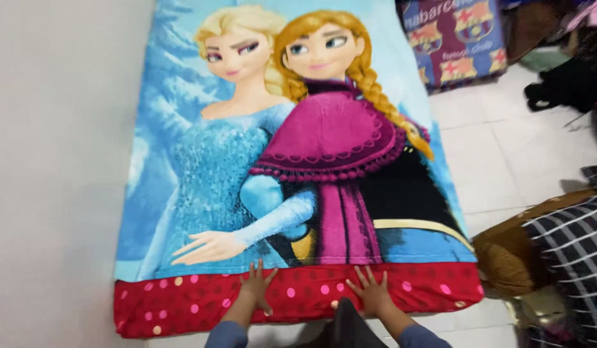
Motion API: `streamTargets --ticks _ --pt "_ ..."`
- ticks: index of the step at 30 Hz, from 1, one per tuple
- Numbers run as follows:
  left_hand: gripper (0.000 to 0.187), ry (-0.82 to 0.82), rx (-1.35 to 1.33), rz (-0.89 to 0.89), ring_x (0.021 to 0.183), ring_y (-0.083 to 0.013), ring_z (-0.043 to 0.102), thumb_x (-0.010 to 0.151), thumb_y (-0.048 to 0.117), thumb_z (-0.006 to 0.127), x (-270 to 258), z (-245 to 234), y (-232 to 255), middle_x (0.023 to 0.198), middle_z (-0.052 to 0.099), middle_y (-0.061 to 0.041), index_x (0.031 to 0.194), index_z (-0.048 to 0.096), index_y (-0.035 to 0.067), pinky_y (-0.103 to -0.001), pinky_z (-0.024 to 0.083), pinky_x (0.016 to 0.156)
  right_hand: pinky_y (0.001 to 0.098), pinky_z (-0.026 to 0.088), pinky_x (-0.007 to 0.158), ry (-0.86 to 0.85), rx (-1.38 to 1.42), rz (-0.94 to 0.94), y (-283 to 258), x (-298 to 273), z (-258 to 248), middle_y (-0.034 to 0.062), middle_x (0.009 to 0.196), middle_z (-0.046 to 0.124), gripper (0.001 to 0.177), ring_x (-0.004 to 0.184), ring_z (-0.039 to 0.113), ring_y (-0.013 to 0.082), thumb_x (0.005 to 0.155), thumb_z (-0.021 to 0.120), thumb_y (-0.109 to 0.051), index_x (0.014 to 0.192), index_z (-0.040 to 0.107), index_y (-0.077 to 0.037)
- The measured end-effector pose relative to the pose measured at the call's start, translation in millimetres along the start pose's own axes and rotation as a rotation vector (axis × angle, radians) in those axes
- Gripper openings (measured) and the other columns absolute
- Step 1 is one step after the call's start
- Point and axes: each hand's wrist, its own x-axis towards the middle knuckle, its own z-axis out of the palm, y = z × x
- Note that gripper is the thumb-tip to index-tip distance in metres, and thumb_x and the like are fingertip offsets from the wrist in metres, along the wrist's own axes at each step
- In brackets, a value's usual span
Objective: The person spreads a Frozen-themed blanket over a Hello Kitty bedsheet, smooths it out, and then places a brown cylindrical pillow and a floral pillow on top. The person also moves a gray pillow aside during the process.
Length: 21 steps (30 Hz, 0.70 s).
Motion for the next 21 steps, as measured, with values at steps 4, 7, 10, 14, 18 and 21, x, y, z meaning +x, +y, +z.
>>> streamTargets --ticks 4,7,10,14,18,21 --pt "0.085 0.281 -0.469 0.092 0.140 -0.0385 0.049 0.078 0.057 0.077 -11 -32 -15 0.155 0.040 -0.026 0.150 0.051 0.019 -0.041 0.041 0.117 0.0500 0.043 0.117 0.120 0.538 -0.073 14 -29 -59 0.0111 0.153 0.056 0.068 0.143 0.051 0.0332 0.090 0.058 -0.060 0.151 0.053 -0.030" --pt "0.057 0.644 -0.798 0.076 0.134 -0.0328 0.057 0.091 0.043 0.068 -121 -105 10 0.143 0.062 -0.016 0.140 0.061 0.015 -0.038 0.044 0.112 0.0389 0.041 0.116 0.635 0.538 -0.022 30 -110 -122 0.0127 0.151 0.053 0.059 0.143 0.048 0.0311 0.090 0.063 -0.049 0.140 0.059 -0.016" --pt "0.048 0.824 -0.787 0.009 0.132 -0.0321 0.058 0.095 0.035 0.064 -211 -152 25 0.140 0.064 -0.016 0.137 0.063 0.012 -0.040 0.045 0.111 0.0468 0.038 0.115 0.821 0.442 0.042 62 -199 -156 0.0178 0.154 0.045 0.066 0.145 0.038 0.0378 0.093 0.064 -0.049 0.144 0.052 -0.010" --pt "0.048 0.904 -0.730 -0.026 0.132 -0.0327 0.058 0.095 0.034 0.062 -312 -219 64 0.140 0.063 -0.016 0.137 0.062 0.010 -0.040 0.044 0.111 0.0536 0.036 0.113 0.762 0.382 0.247 73 -348 -216 0.0141 0.157 0.041 0.075 0.149 0.035 0.0317 0.092 0.061 -0.052 0.151 0.043 -0.010" --pt "0.050 1.006 -0.708 0.027 0.138 -0.0352 0.052 0.099 0.037 0.059 -384 -285 113 0.143 0.060 -0.018 0.141 0.059 0.009 -0.043 0.038 0.115 0.0553 0.032 0.115 0.906 0.516 0.287 84 -464 -255 0.0139 0.161 0.037 0.074 0.149 0.030 0.0329 0.091 0.061 -0.051 0.150 0.043 -0.009" --pt "0.052 1.022 -0.657 0.042 0.142 -0.0344 0.048 0.100 0.041 0.056 -420 -323 151 0.147 0.057 -0.016 0.144 0.057 0.012 -0.046 0.035 0.117 0.0539 0.031 0.117 0.987 0.528 0.261 98 -531 -271 0.0140 0.161 0.038 0.073 0.151 0.030 0.0332 0.092 0.061 -0.051 0.149 0.046 -0.009"
